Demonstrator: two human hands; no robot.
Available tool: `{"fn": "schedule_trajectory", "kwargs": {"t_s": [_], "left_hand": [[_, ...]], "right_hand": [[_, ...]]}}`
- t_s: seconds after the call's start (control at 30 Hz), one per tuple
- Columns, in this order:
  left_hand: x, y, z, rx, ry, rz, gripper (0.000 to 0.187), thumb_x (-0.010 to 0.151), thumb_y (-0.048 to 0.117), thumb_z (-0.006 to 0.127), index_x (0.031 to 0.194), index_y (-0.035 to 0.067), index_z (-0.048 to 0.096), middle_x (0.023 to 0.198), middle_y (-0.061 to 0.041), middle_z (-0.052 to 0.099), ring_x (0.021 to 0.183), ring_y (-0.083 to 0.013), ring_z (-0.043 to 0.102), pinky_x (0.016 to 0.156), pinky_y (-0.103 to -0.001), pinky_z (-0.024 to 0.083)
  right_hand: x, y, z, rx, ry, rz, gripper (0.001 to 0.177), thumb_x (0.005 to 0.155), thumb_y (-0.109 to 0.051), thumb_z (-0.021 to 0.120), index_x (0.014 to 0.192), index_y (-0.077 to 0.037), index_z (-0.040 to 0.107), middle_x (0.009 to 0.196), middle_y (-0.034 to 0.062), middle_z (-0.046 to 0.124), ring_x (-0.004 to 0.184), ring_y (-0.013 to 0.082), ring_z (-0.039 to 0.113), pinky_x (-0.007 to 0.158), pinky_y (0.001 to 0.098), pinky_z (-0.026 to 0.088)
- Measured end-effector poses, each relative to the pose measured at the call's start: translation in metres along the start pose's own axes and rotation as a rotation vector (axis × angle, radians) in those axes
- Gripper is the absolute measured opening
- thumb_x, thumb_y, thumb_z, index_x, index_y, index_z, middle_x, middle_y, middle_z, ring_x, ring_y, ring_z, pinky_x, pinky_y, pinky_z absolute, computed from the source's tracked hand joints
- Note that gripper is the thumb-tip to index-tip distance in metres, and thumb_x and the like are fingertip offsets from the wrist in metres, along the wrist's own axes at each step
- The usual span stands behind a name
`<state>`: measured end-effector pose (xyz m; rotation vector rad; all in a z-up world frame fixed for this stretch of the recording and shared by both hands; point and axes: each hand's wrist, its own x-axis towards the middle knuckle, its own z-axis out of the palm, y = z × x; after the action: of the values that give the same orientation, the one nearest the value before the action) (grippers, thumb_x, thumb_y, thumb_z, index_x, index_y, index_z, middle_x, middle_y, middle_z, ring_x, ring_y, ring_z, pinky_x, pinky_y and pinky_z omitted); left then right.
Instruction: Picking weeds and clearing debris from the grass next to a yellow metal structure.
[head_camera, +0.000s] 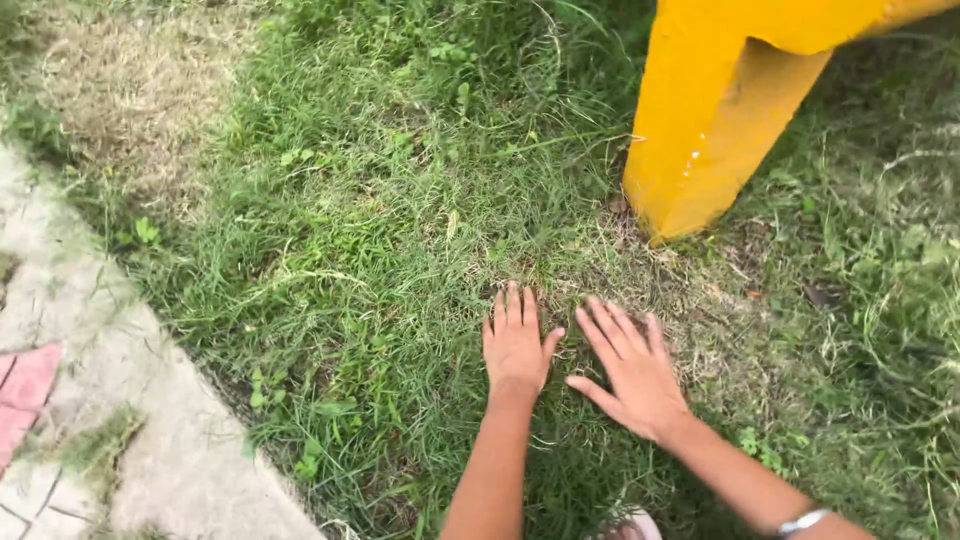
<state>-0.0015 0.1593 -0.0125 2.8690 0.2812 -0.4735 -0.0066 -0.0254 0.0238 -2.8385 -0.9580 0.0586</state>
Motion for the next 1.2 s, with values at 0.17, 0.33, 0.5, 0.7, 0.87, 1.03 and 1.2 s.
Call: {"fn": "schedule_trajectory", "kwargs": {"t_s": [0.17, 0.33, 0.5, 0.7, 0.87, 1.03, 1.2], "left_hand": [[0.002, -0.039, -0.015, 0.091, 0.272, -0.07, 0.08, 0.103, 0.061, 0.04, 0.162, 0.011, 0.022, 0.17, -0.013, 0.013, 0.157, -0.0342, 0.016, 0.126, -0.051, 0.016], [0.009, -0.085, -0.041, 0.367, 0.517, -0.125, 0.079, 0.097, 0.061, 0.042, 0.159, 0.016, 0.024, 0.169, -0.009, 0.013, 0.153, -0.0367, 0.019, 0.119, -0.061, 0.018], [-0.005, -0.109, -0.091, 0.301, 0.294, -0.397, 0.094, 0.09, 0.071, 0.046, 0.16, 0.012, 0.024, 0.155, -0.015, 0.037, 0.14, -0.0397, 0.036, 0.114, -0.068, 0.022], [0.02, -0.132, -0.034, 0.005, 0.207, -0.372, 0.047, 0.106, 0.052, 0.046, 0.115, 0.01, 0.063, 0.101, -0.014, 0.076, 0.1, -0.0337, 0.073, 0.088, -0.05, 0.056], [0.023, -0.139, -0.015, -0.029, 0.243, -0.264, 0.028, 0.106, 0.027, 0.044, 0.108, 0.009, 0.065, 0.096, -0.017, 0.075, 0.085, -0.0354, 0.076, 0.074, -0.049, 0.06], [-0.003, -0.128, -0.048, -0.186, 0.329, -0.183, 0.034, 0.103, 0.033, 0.046, 0.109, 0.004, 0.063, 0.092, -0.021, 0.073, 0.081, -0.0404, 0.073, 0.073, -0.052, 0.057], [-0.011, -0.119, -0.045, -0.25, 0.402, -0.204, 0.043, 0.093, 0.044, 0.054, 0.113, 0.006, 0.061, 0.103, -0.022, 0.072, 0.087, -0.0426, 0.071, 0.077, -0.052, 0.057]], "right_hand": [[0.058, -0.032, 0.003, 0.144, 0.025, -0.069, 0.087, 0.097, -0.065, 0.042, 0.162, -0.012, 0.02, 0.169, 0.0093, 0.019, 0.155, 0.0279, 0.017, 0.122, 0.056, 0.008], [0.106, -0.058, 0.01, 0.169, 0.023, -0.187, 0.088, 0.098, -0.065, 0.043, 0.161, -0.008, 0.019, 0.169, 0.0114, 0.019, 0.155, 0.0297, 0.017, 0.124, 0.0536, 0.011], [0.142, -0.092, 0.007, 0.204, -0.062, -0.229, 0.101, 0.09, -0.068, 0.054, 0.161, -0.009, 0.012, 0.169, 0.0111, 0.017, 0.155, 0.0285, 0.016, 0.123, 0.053, 0.015], [0.166, -0.119, 0.002, 0.278, -0.196, -0.169, 0.119, 0.076, -0.053, 0.081, 0.161, -0.014, 0.009, 0.168, 0.0095, 0.016, 0.154, 0.0296, 0.013, 0.123, 0.0525, 0.015], [0.176, -0.118, 0.019, 0.387, -0.267, -0.203, 0.109, 0.069, -0.028, 0.088, 0.158, -0.021, 0.025, 0.161, 0.0098, 0.033, 0.142, 0.0336, 0.034, 0.12, 0.0458, 0.03], [0.18, -0.111, 0.065, 0.545, -0.079, -0.329, 0.086, 0.07, -0.013, 0.084, 0.147, -0.019, 0.049, 0.134, 0.011, 0.056, 0.123, 0.0321, 0.051, 0.109, 0.0475, 0.04], [0.174, -0.111, 0.081, 0.592, -0.058, -0.196, 0.043, 0.086, -0.01, 0.067, 0.129, -0.013, 0.066, 0.125, 0.0051, 0.062, 0.115, 0.0324, 0.052, 0.099, 0.0443, 0.046]]}}
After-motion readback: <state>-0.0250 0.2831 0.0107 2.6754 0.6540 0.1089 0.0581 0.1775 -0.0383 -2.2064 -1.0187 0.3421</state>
